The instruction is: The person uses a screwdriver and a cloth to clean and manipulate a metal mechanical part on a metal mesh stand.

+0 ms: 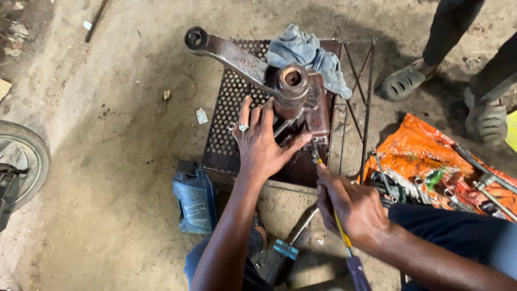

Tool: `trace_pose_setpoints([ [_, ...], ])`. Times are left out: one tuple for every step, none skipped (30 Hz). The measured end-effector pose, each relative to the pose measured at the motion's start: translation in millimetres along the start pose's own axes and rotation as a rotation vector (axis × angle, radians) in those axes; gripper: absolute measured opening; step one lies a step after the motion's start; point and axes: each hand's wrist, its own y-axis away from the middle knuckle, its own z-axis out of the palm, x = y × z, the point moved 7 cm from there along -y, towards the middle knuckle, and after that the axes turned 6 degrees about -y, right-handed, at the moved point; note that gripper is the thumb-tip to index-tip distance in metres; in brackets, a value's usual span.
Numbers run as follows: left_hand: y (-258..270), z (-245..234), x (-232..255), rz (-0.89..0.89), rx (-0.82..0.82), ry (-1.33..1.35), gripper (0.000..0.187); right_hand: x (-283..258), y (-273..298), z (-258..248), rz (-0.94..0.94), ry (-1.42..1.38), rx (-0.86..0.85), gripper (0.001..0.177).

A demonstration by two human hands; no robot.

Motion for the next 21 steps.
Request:
trace_pose_setpoints([
  [1, 1, -1, -0.008, -0.025, -0.002, 0.101, 4, 2, 4, 0.053, -0.014, -0.054, 0.046],
  [0, 1, -2, -0.012, -0.043, -0.005, 0.101, 1, 4, 6, 0.025, 0.014, -0.07, 0.053],
  [-2, 1, -2, -0.016, -0.06, -0.009, 0.101, -4, 6, 8, -0.002, 0.042, -0.086, 0.06],
  [-4, 2, -2, -0.027, -0.077, -0.006, 0.102, -8, 5, 10, -0.03, 0.072, -0.094, 0.066],
  [-3, 3, -2, -0.037, -0.094, -0.002, 0.102, -6, 3, 12, -0.021, 0.071, -0.099, 0.068],
  [0, 5, -3, -0.058, -0.111, 0.003, 0.103, -5, 3, 15, -0.015, 0.067, -0.114, 0.071],
  [-1, 6, -4, -0.046, -0.08, -0.005, 0.099, -4, 3, 18, -0.008, 0.064, -0.128, 0.073],
  [-1, 8, -5, -0.039, -0.056, -0.013, 0.096, -3, 3, 21, 0.002, 0.098, -0.128, 0.07],
  [1, 9, -5, -0.033, -0.031, -0.021, 0.093, -1, 1, 24, 0.013, 0.133, -0.127, 0.068],
  [3, 10, -6, -0.025, -0.033, -0.018, 0.097, 0, 0, 25, 0.027, 0.17, -0.118, 0.066],
  [6, 9, -6, -0.017, -0.035, -0.016, 0.101, -5, 4, 23, 0.034, 0.139, -0.128, 0.067],
  [1, 8, -6, -0.002, -0.014, -0.015, 0.104, -9, 6, 19, 0.024, 0.119, -0.125, 0.068],
  [-5, 8, -7, -0.005, -0.015, -0.015, 0.104, -11, 4, 16, 0.014, 0.099, -0.123, 0.068],
  [-2, 9, -6, -0.02, -0.029, -0.013, 0.104, -11, 2, 14, -0.008, 0.116, -0.106, 0.068],
  [-1, 12, -7, -0.035, -0.043, -0.011, 0.103, -8, -4, 14, -0.03, 0.133, -0.089, 0.068],
  [3, 14, -7, -0.037, -0.06, -0.024, 0.102, -10, -1, 15, -0.031, 0.138, -0.081, 0.068],
  [2, 16, -10, -0.039, -0.077, -0.037, 0.102, -11, 3, 18, 0.007, 0.134, -0.119, 0.07],
  [-2, 17, -11, -0.034, -0.08, -0.052, 0.101, -8, 2, 21, 0.035, 0.138, -0.148, 0.071],
  [3, 16, -9, -0.041, -0.094, -0.035, 0.102, -7, 3, 22, 0.062, 0.142, -0.177, 0.072],
  [3, 14, -8, -0.046, -0.078, -0.019, 0.103, -6, -1, 21, 0.048, 0.14, -0.165, 0.071],
  [-1, 13, -8, -0.049, -0.063, -0.003, 0.104, -7, -4, 19, 0.033, 0.139, -0.153, 0.069],
])
